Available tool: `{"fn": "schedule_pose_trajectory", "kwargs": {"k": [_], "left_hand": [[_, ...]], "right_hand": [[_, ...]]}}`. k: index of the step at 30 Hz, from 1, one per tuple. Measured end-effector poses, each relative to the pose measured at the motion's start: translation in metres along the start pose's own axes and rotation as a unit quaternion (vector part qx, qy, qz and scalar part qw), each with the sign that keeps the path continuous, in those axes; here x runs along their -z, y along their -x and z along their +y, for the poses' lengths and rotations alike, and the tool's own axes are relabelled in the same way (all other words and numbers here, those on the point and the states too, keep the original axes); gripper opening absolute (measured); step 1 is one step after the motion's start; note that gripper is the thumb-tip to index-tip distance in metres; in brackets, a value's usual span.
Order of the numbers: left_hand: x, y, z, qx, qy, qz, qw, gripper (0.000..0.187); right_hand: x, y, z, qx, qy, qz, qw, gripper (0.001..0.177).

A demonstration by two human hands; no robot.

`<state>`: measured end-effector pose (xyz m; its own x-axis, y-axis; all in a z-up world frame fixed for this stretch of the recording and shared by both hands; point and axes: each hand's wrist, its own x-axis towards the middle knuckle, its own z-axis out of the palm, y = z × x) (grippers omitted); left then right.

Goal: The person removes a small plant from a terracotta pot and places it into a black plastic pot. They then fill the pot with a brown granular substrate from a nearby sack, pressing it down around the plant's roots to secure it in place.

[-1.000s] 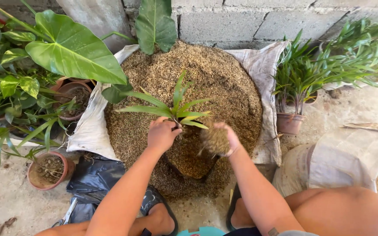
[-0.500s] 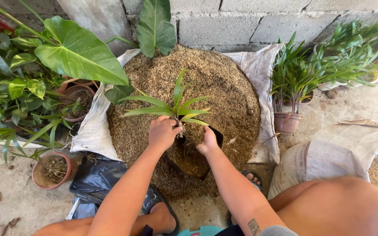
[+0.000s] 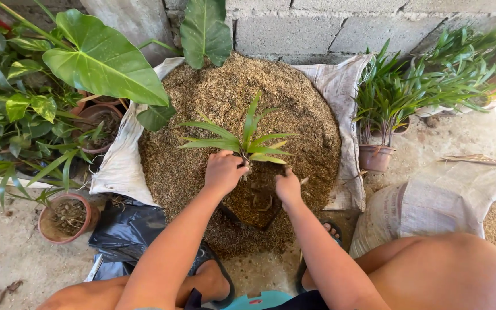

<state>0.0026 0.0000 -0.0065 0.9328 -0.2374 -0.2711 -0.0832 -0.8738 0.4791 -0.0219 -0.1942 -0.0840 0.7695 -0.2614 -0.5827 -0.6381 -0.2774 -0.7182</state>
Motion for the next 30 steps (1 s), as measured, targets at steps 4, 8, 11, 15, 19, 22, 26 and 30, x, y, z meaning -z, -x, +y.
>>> {"fn": "schedule_pose_trajectory", "kwargs": {"k": [4, 8, 11, 15, 19, 22, 26, 30], "left_hand": [[-0.006, -0.002, -0.004, -0.016, -0.014, -0.014, 1.000, 0.035], [-0.019, 0.000, -0.007, -0.019, -0.054, -0.008, 0.998, 0.029], [-0.029, 0.006, -0.001, -0.037, -0.069, -0.027, 0.997, 0.029], [-0.023, 0.018, 0.010, -0.017, -0.052, -0.092, 0.994, 0.037], [-0.004, 0.015, 0.016, -0.001, -0.031, -0.056, 0.998, 0.038], [0.004, 0.020, 0.018, 0.053, 0.002, -0.099, 0.994, 0.046], [0.005, 0.007, 0.007, 0.005, -0.043, -0.017, 0.999, 0.041], [0.004, 0.003, 0.001, 0.005, -0.029, -0.014, 0.999, 0.044]], "right_hand": [[-0.011, 0.024, -0.016, 0.172, 0.297, 0.008, 0.939, 0.041], [-0.024, -0.005, 0.003, 0.268, 0.627, -0.114, 0.723, 0.048], [-0.009, 0.001, -0.005, 0.293, 0.632, -0.132, 0.705, 0.046], [0.016, 0.013, -0.019, 0.253, 0.518, -0.258, 0.775, 0.050], [-0.012, -0.039, 0.017, 0.303, 0.597, -0.064, 0.740, 0.085], [-0.027, -0.017, 0.017, 0.250, 0.597, -0.095, 0.757, 0.093], [-0.029, -0.006, 0.023, 0.388, 0.529, -0.130, 0.743, 0.052], [-0.048, -0.027, 0.051, 0.330, 0.515, -0.014, 0.791, 0.042]]}}
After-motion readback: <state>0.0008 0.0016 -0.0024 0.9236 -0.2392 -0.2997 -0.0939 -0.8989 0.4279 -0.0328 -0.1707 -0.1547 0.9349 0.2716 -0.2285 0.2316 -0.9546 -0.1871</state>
